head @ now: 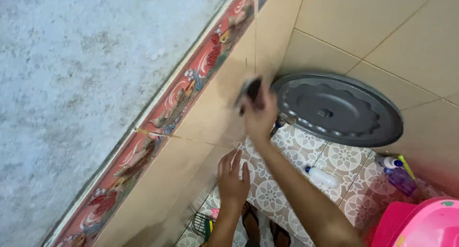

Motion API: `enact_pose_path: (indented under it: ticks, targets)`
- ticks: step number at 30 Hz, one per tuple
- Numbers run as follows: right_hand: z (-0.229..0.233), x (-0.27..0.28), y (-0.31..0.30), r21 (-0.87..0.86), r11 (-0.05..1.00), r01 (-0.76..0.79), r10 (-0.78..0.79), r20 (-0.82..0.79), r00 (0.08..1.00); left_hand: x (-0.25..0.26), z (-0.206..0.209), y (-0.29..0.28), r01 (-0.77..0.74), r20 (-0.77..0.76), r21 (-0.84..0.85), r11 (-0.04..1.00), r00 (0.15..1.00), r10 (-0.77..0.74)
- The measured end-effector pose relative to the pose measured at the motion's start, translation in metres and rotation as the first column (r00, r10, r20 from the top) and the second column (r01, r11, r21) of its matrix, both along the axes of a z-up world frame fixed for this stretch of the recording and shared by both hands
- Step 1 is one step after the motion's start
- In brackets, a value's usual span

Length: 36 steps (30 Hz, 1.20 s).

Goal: The recorder is scrubbing bathroom wall tiles with a brush and soap from a sachet.

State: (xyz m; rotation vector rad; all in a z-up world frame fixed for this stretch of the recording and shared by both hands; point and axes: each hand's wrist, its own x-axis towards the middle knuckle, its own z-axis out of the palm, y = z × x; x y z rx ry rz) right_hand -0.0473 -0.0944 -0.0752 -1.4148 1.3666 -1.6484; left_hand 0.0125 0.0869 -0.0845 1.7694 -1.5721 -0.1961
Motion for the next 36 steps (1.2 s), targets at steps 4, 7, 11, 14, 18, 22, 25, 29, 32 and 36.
enact_pose_path:
  ticks: [4, 7, 11, 14, 18, 22, 25, 29, 32, 36]
  targets:
    - [-0.021, 0.003, -0.006, -0.101, 0.989, -0.111, 0.129, 0.190, 0.973, 0.008, -0.001, 0.012, -0.008, -0.032, 0.117, 0.993, 0.999, 0.012]
    - [-0.028, -0.011, -0.049, 0.123, 0.992, -0.008, -0.011, 0.155, 0.988, 0.007, -0.006, 0.018, 0.018, -0.023, 0.079, 0.997, 1.000, -0.016]
    - [-0.013, -0.007, -0.039, 0.018, 0.991, -0.135, 0.112, 0.457, 0.882, 0.004, -0.009, 0.022, 0.027, -0.024, 0.049, 0.998, 0.999, -0.025]
    - [-0.019, 0.004, -0.020, -0.033, 0.986, -0.162, 0.160, 0.429, 0.889, 0.001, -0.012, 0.018, 0.039, -0.063, 0.078, 0.996, 0.997, -0.034]
    - [-0.055, -0.014, -0.076, -0.067, 0.991, -0.120, 0.137, 0.474, 0.870, 0.003, -0.009, 0.017, 0.065, -0.060, 0.075, 0.995, 0.996, -0.060]
    - [-0.039, -0.011, -0.076, 0.047, 0.995, -0.088, 0.045, 0.583, 0.811, 0.008, -0.007, 0.020, 0.061, -0.048, 0.050, 0.997, 0.997, -0.058]
    - [-0.025, 0.022, 0.012, -0.153, 0.987, -0.054, 0.111, 0.389, 0.914, 0.011, -0.020, 0.033, 0.007, -0.036, 0.029, 1.000, 0.999, -0.006]
    - [-0.050, 0.050, 0.098, 0.044, 0.982, -0.186, 0.161, 0.334, 0.929, 0.016, -0.034, 0.058, -0.041, -0.053, 0.113, 0.993, 0.997, 0.047]
    - [-0.073, 0.049, 0.094, 0.124, 0.954, -0.273, 0.179, 0.497, 0.849, 0.017, -0.026, 0.083, -0.088, -0.059, 0.121, 0.989, 0.994, 0.095]
    - [-0.025, 0.055, 0.132, 0.086, 0.949, -0.304, 0.209, 0.551, 0.808, 0.015, -0.008, 0.114, -0.177, 0.000, 0.098, 0.979, 0.984, 0.178]
